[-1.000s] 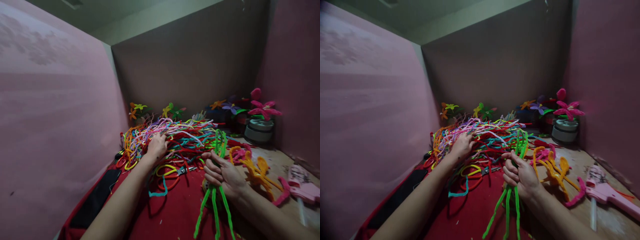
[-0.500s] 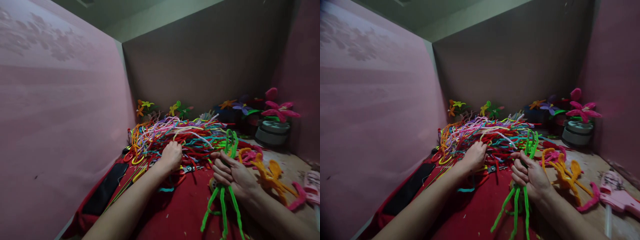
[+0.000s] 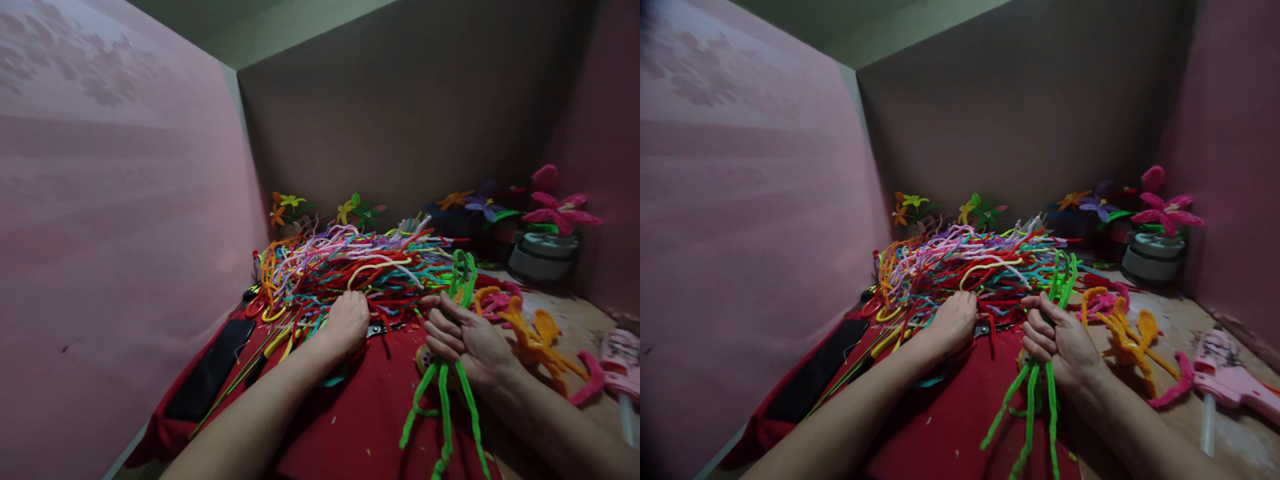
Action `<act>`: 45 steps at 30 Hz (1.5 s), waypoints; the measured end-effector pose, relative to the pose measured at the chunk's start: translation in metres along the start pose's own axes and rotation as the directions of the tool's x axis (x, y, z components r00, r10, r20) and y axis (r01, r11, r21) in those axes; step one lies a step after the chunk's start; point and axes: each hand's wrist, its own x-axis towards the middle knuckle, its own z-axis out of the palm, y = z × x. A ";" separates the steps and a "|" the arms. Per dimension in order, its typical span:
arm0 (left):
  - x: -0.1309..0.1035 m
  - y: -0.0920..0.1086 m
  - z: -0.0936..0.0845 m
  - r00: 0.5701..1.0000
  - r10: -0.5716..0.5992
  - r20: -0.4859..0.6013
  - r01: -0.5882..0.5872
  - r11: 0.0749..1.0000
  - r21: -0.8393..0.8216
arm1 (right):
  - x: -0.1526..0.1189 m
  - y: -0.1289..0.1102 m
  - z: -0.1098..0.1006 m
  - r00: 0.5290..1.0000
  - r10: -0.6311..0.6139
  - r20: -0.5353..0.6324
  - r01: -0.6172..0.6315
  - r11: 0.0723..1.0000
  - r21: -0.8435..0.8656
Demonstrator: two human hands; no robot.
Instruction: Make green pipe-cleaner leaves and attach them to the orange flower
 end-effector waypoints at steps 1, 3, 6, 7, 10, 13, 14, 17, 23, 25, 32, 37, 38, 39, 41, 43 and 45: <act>0.001 -0.002 -0.001 1.000 0.004 -0.004 -0.004 1.000 0.000 | 0.000 0.000 0.000 1.000 0.000 -0.001 0.000 1.000 -0.001; 0.005 -0.010 -0.004 1.000 0.013 -0.014 -0.013 1.000 -0.001 | 0.000 -0.001 0.001 1.000 -0.009 -0.005 0.009 1.000 -0.004; 0.016 -0.033 -0.011 0.999 0.030 -0.036 -0.031 0.999 -0.016 | -0.001 -0.001 0.003 0.999 -0.031 -0.011 0.030 0.999 -0.011; 0.020 -0.041 -0.012 0.999 0.027 -0.046 -0.028 0.999 -0.023 | -0.002 -0.002 0.004 0.999 -0.034 -0.011 0.034 0.999 -0.013; 0.032 -0.065 -0.012 0.997 0.001 -0.077 -0.005 0.998 -0.059 | -0.002 -0.002 0.005 0.999 -0.035 -0.005 0.035 0.999 -0.013; 0.044 -0.080 -0.007 0.994 -0.044 -0.097 0.033 0.993 -0.114 | -0.001 -0.002 0.005 0.999 -0.043 -0.003 0.043 0.999 -0.006; 0.049 -0.083 -0.005 0.992 -0.062 -0.106 0.048 0.990 -0.131 | -0.001 -0.002 0.006 0.999 -0.046 -0.008 0.046 0.999 -0.003; 0.059 -0.088 0.000 0.984 -0.118 -0.135 0.094 0.980 -0.173 | -0.001 -0.003 0.006 0.999 -0.041 -0.030 0.042 0.999 0.012; 0.063 -0.088 -0.004 0.977 -0.159 -0.145 0.122 0.964 -0.236 | -0.001 -0.003 0.006 0.999 -0.026 -0.043 0.027 0.999 0.029; 0.059 -0.085 -0.007 0.981 -0.145 -0.131 0.108 0.961 -0.255 | 0.000 -0.003 0.006 0.999 -0.028 -0.043 0.029 0.999 0.020; 0.047 -0.086 -0.024 0.995 -0.077 -0.068 0.049 0.937 -0.346 | -0.001 -0.002 0.006 0.999 -0.032 -0.032 0.033 0.999 0.019; 0.027 -0.080 -0.045 0.978 -0.135 -0.160 0.063 0.919 -0.389 | -0.002 -0.004 0.008 0.998 -0.051 -0.040 0.053 0.998 0.031; 0.020 -0.077 -0.049 0.982 -0.119 -0.143 0.051 0.910 -0.411 | -0.002 -0.004 0.009 0.998 -0.050 -0.047 0.051 0.998 0.033; 0.012 -0.074 -0.053 0.988 -0.113 -0.109 0.057 0.905 -0.421 | -0.002 -0.004 0.009 0.997 -0.049 -0.054 0.051 0.998 0.034; -0.005 -0.071 -0.062 0.998 -0.070 -0.003 0.063 0.913 -0.404 | -0.002 -0.005 0.009 0.997 -0.051 -0.062 0.053 0.998 0.029; -0.022 -0.071 -0.072 0.987 0.009 0.158 0.065 0.888 -0.455 | -0.001 -0.005 0.007 0.997 -0.055 -0.054 0.056 0.998 0.022; -0.040 -0.072 -0.081 0.963 0.084 0.254 0.065 0.847 -0.528 | -0.001 -0.004 0.005 0.997 -0.060 -0.042 0.061 0.998 0.011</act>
